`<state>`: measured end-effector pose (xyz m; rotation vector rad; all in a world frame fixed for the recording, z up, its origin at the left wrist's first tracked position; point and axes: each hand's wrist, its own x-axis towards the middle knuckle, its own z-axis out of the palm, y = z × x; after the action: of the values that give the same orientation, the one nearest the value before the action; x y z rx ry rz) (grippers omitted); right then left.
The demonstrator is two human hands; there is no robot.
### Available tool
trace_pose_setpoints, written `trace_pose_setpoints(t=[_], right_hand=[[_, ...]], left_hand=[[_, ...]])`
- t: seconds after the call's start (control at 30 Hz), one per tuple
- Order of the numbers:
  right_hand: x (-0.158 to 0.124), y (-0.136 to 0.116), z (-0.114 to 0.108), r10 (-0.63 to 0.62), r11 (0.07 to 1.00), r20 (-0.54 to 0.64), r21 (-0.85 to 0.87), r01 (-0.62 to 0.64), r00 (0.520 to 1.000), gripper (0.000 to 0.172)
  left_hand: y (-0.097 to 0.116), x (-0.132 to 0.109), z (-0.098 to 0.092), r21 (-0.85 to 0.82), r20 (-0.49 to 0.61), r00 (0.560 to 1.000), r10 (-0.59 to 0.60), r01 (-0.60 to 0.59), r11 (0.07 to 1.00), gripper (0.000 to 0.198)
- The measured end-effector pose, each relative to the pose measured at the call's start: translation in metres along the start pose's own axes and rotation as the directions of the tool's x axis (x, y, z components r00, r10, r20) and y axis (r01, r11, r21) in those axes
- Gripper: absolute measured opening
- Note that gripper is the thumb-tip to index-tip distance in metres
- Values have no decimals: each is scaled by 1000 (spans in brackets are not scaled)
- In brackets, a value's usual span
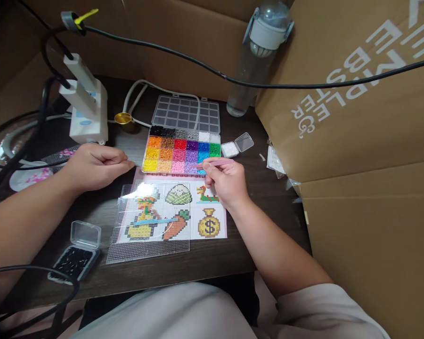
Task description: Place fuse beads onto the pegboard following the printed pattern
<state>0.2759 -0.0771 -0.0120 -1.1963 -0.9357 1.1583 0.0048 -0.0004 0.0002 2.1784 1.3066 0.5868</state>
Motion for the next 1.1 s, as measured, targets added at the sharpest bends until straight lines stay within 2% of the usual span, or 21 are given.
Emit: trace_pose_setpoints(t=[0.37,0.8,0.9,1.0,1.1], right_hand=[[0,-2,0,-20,1000,20,2,20,1000,10],[-2,3,3,-10,1000,3,4,10,1000,11],[-2,-1,-1,-11,999,31,-42,13,999,12],[-3,-8,-6,38,987,77,-161,-25,996,15],[-5,-11,-8,67,967,69,-251,-48,995,17]], left_hand=[[0,0,0,43,7,1000,-11,11,999,40],[-5,1,2,-34,24,1000,16,-15,999,37],[-5,1,2,-47,24,999,24,-23,999,37],[-5,1,1,-51,39,999,24,-22,998,37],[-5,1,0,-50,42,999,15,-13,999,37]])
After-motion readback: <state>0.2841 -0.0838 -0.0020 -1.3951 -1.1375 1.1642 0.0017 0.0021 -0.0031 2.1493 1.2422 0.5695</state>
